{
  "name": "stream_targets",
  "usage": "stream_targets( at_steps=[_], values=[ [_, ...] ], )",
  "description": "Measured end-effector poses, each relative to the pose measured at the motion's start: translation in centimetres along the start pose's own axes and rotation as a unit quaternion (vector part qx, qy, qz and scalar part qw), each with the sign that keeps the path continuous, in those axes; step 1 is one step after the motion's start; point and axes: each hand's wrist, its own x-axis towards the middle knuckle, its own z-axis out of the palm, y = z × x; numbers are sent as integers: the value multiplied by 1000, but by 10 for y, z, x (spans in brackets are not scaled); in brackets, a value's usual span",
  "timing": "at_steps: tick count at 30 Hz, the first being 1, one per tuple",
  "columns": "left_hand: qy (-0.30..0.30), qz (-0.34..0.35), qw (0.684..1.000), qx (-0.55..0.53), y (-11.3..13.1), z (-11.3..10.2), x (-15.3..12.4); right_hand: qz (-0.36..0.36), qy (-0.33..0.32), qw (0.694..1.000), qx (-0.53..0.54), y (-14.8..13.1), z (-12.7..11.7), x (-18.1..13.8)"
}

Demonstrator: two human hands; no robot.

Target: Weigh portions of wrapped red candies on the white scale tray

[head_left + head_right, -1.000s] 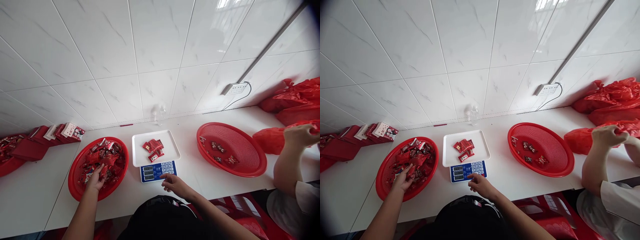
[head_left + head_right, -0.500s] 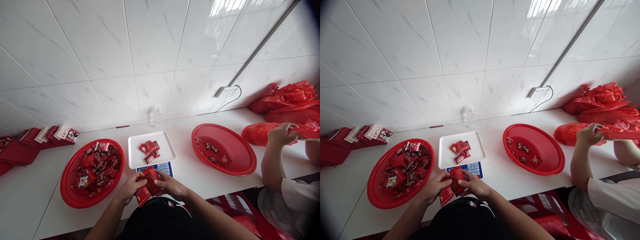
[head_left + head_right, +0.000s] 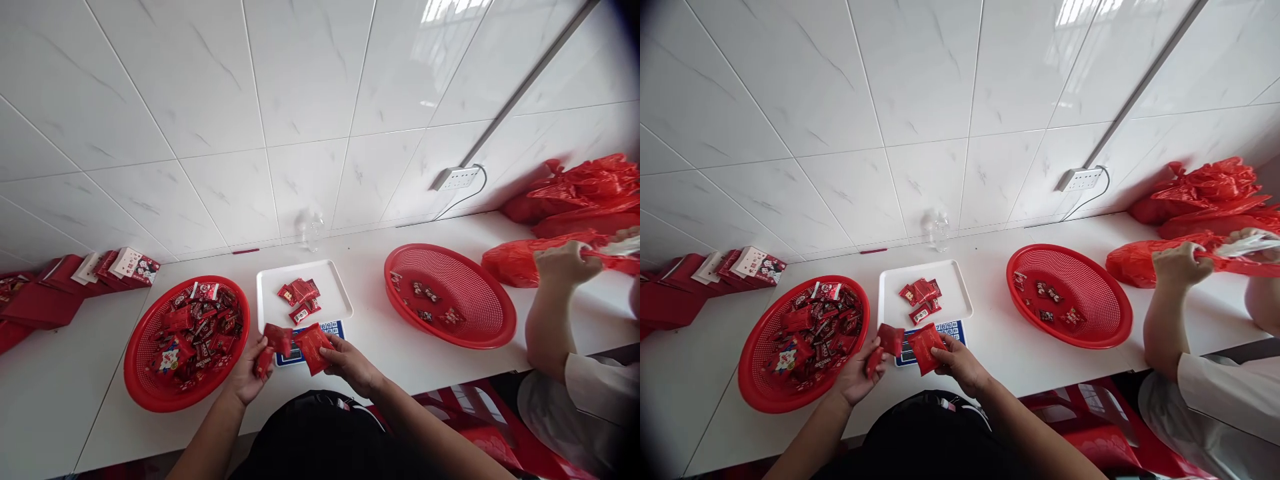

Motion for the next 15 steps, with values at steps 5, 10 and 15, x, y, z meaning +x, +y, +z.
stream_targets(
  at_steps=[5, 10, 15],
  values=[
    [45, 102, 987, -120, 60, -36, -2, 12, -16, 1000, 5, 2, 0, -1],
    [178, 229, 941, 173, 96, -97, 9, 25, -22, 999, 3, 4, 1, -2],
    [230, 146, 754, 597, 92, -142, 22, 40, -47, 997, -39, -3, 16, 5]
  ],
)
